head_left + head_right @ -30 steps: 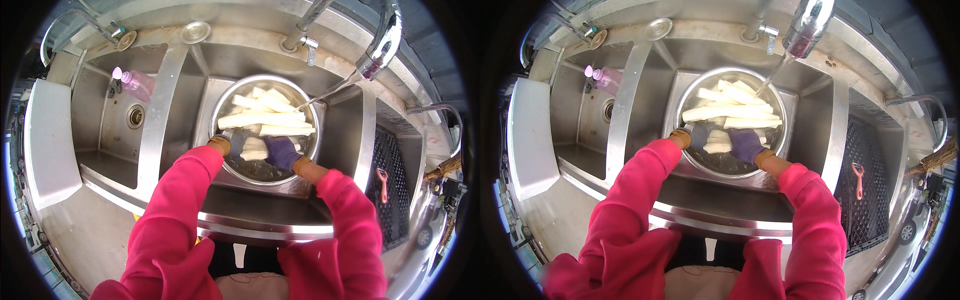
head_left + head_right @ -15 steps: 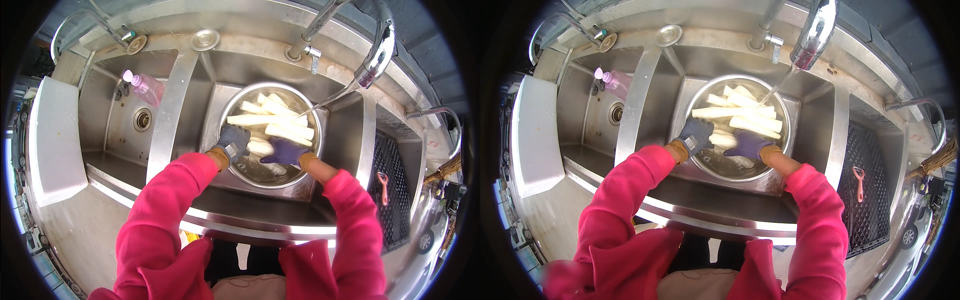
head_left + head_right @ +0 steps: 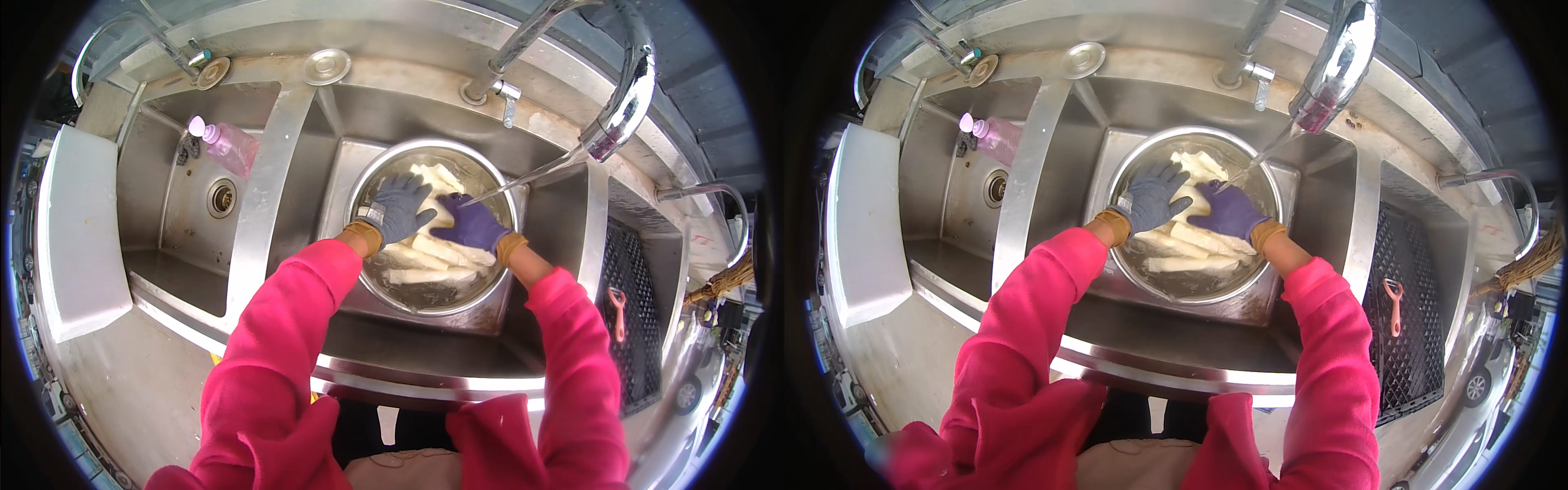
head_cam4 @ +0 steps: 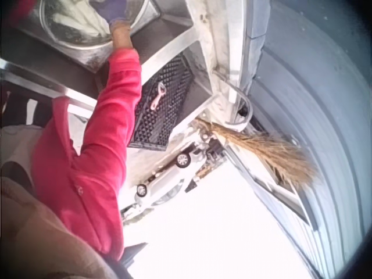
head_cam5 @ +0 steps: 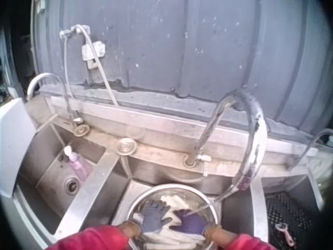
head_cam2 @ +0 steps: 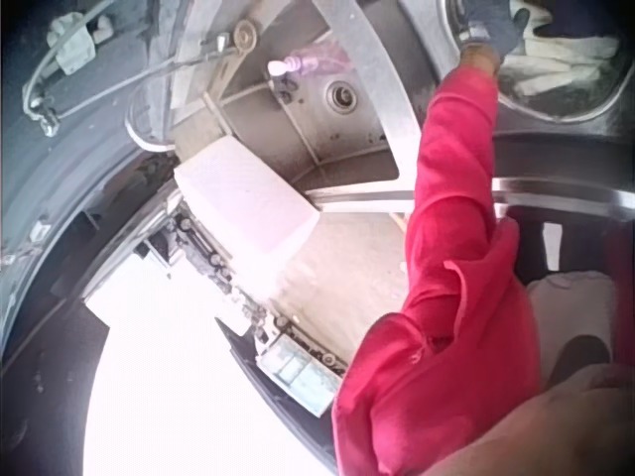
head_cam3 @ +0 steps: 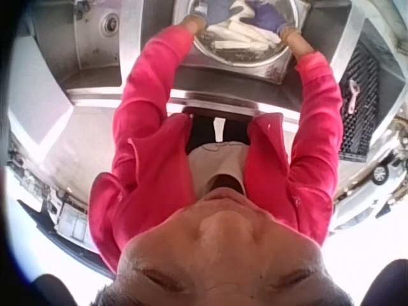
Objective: The person washes peeled white vegetable sticks in a metal bowl under running water at an outdoor sink, then transfers them into a white styrofoam container. The person handles the vegetables by hand and uses both hands to move them between the bowl and the container.
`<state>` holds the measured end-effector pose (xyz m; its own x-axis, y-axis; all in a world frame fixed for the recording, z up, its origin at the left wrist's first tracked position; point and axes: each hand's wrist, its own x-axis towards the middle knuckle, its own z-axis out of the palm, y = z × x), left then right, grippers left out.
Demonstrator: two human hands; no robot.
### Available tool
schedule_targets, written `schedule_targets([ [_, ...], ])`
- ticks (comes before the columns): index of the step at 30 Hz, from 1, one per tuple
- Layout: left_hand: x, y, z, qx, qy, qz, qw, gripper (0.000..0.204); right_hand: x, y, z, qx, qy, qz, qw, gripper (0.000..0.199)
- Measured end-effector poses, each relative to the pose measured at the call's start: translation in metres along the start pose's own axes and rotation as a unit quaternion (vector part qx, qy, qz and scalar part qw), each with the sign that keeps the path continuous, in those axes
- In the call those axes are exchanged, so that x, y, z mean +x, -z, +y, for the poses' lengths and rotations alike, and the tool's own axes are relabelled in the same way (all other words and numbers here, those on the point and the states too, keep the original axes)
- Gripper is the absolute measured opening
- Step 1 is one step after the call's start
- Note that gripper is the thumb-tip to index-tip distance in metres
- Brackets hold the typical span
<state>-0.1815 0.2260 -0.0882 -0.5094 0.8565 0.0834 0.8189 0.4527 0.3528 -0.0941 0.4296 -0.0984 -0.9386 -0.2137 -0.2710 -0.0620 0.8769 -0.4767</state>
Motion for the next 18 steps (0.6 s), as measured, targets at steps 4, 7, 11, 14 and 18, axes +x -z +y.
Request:
schedule_targets([
  [4,-0.01,-0.009,0.003,-0.039,-0.002,-0.179,0.983,0.05,-0.028,0.008,-0.012,0.035,0.065,-0.071,0.995,0.076],
  [7,-0.031,-0.011,0.016,-0.054,-0.069,-0.173,0.981,0.049,-0.023,0.021,0.009,0.101,-0.028,-0.083,0.991,0.061],
  [11,-0.041,-0.012,0.028,-0.017,-0.047,-0.241,0.969,0.048,0.006,0.0,0.032,-0.128,0.013,0.08,0.988,0.074],
  [14,-0.047,-0.007,0.036,0.021,-0.054,-0.259,0.964,0.051,0.027,-0.029,0.035,-0.136,-0.058,-0.005,0.989,0.067],
  [18,-0.039,0.004,0.033,-0.024,-0.008,-0.258,0.966,0.044,0.049,-0.049,0.034,-0.158,-0.083,0.017,0.984,0.055],
])
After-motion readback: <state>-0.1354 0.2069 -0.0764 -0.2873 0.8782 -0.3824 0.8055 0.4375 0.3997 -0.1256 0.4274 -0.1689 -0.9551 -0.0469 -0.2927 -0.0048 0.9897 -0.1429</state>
